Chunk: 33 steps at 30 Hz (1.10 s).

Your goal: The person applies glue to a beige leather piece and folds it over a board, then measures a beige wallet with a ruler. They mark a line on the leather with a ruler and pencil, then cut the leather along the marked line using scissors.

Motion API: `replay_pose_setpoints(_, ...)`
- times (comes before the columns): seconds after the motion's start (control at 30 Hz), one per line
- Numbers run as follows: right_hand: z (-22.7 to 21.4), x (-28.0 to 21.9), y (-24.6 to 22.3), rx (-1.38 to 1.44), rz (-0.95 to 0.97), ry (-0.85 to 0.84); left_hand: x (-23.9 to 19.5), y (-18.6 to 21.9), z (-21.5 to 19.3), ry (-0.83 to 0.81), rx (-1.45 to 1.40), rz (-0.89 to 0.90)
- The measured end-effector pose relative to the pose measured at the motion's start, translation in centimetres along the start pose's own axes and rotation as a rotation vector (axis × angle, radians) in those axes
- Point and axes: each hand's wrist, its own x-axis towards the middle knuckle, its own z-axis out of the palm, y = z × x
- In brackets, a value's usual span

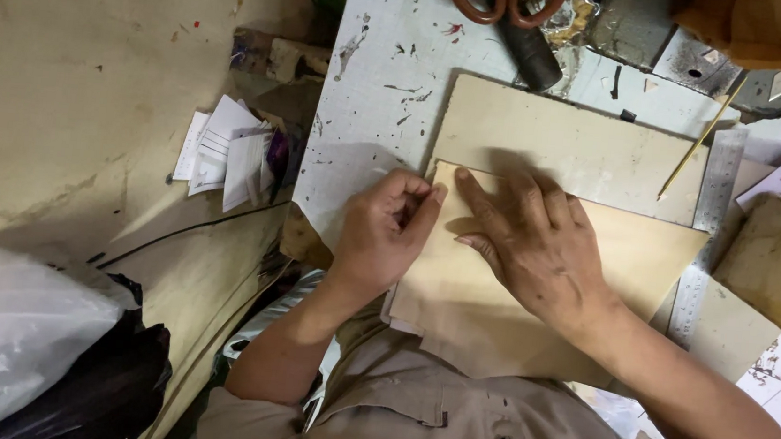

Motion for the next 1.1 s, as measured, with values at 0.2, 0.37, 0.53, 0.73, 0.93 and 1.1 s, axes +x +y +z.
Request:
replay_pose_setpoints(0.2, 0.3, 0.3, -0.3, -0.044, 0.021, -0.093, 0.0, 0.1, -0.2, -0.036, -0.017, 0.039)
replay_pose_setpoints(0.37, -0.1, 1.1, -0.8, -0.156, 0.045, -0.178, 0.0, 0.2, -0.3, -0.027, 0.051, 0.108)
replay_pose_setpoints(0.53, -0.3, -1.1, -0.4, -0.039, 0.091, -0.030, -0.8, 1.0, -1.1, 0.060, 0.419, 0.281)
replay_pose_setpoints(0.73, 2.9, -2.0, -2.5, 0.313, 0.110, 0.187, -1.5, 0.4, 2.1, 0.091, 0.885, 0.694)
replay_pose_setpoints(0.93, 1.9, -3.2, -2.1, 0.262, 0.248, 0.209, -1.2, 0.4, 2.6, 0.131, 1.096, 0.736)
replay_pose_setpoints(1.1, 1.5, -6.8, 0.4, 0.162, 0.339, 0.205, -1.0, 0.5, 2.5, 0.092, 1.119, 0.761)
